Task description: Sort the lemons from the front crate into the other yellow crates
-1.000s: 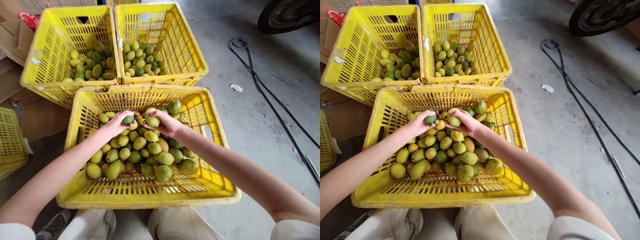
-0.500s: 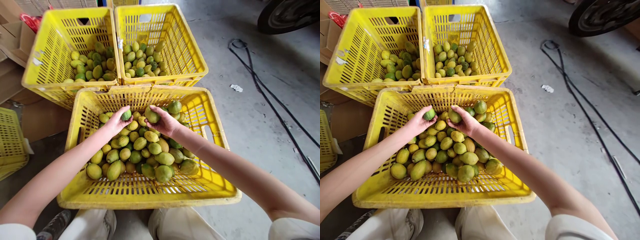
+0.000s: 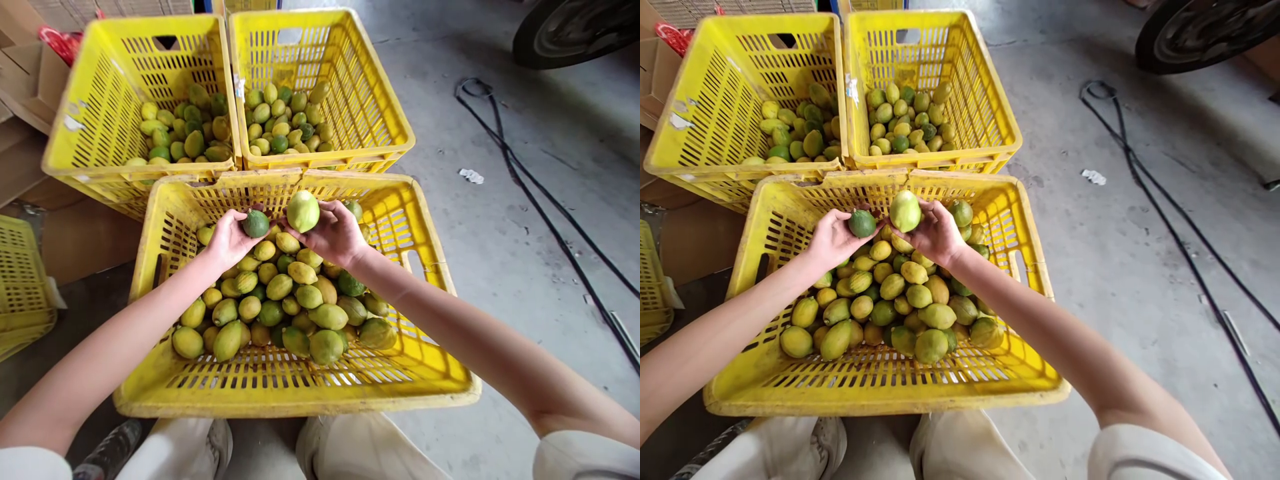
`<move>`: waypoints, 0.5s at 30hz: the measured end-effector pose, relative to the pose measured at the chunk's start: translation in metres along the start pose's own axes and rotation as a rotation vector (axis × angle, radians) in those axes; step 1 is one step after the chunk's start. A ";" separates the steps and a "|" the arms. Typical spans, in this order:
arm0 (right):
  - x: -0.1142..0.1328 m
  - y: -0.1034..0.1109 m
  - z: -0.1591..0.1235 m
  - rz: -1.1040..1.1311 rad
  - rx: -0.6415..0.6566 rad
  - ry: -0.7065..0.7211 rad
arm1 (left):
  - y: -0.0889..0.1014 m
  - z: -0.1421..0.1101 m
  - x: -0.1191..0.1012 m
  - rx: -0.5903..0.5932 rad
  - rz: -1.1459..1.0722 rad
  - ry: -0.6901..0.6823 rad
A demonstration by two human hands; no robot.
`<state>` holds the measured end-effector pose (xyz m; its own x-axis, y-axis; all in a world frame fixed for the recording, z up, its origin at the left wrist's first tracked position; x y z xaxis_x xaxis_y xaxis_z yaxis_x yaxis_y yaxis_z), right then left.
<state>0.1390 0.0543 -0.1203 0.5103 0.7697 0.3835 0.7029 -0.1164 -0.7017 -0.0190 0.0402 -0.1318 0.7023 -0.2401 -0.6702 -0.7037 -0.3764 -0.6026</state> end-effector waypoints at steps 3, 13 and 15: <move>-0.004 0.006 0.001 -0.013 -0.054 -0.007 | -0.004 -0.005 0.005 0.045 0.067 0.054; -0.005 0.007 -0.002 -0.050 -0.054 -0.071 | -0.009 -0.008 0.000 0.084 0.055 0.042; 0.000 0.000 -0.003 -0.027 -0.014 -0.048 | -0.008 -0.006 -0.001 0.048 -0.013 0.024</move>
<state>0.1405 0.0523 -0.1188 0.4671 0.8019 0.3726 0.7231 -0.1039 -0.6828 -0.0132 0.0376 -0.1236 0.7134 -0.2569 -0.6519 -0.6984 -0.3368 -0.6316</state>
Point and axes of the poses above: each hand's wrist, its own z-axis towards the middle knuckle, its own y-axis out of the back of the hand, x = y × z, the point moved 10 cm from there along z, towards the middle knuckle, and after that the axes turned 14 degrees about -y, right-handed, at the moved point
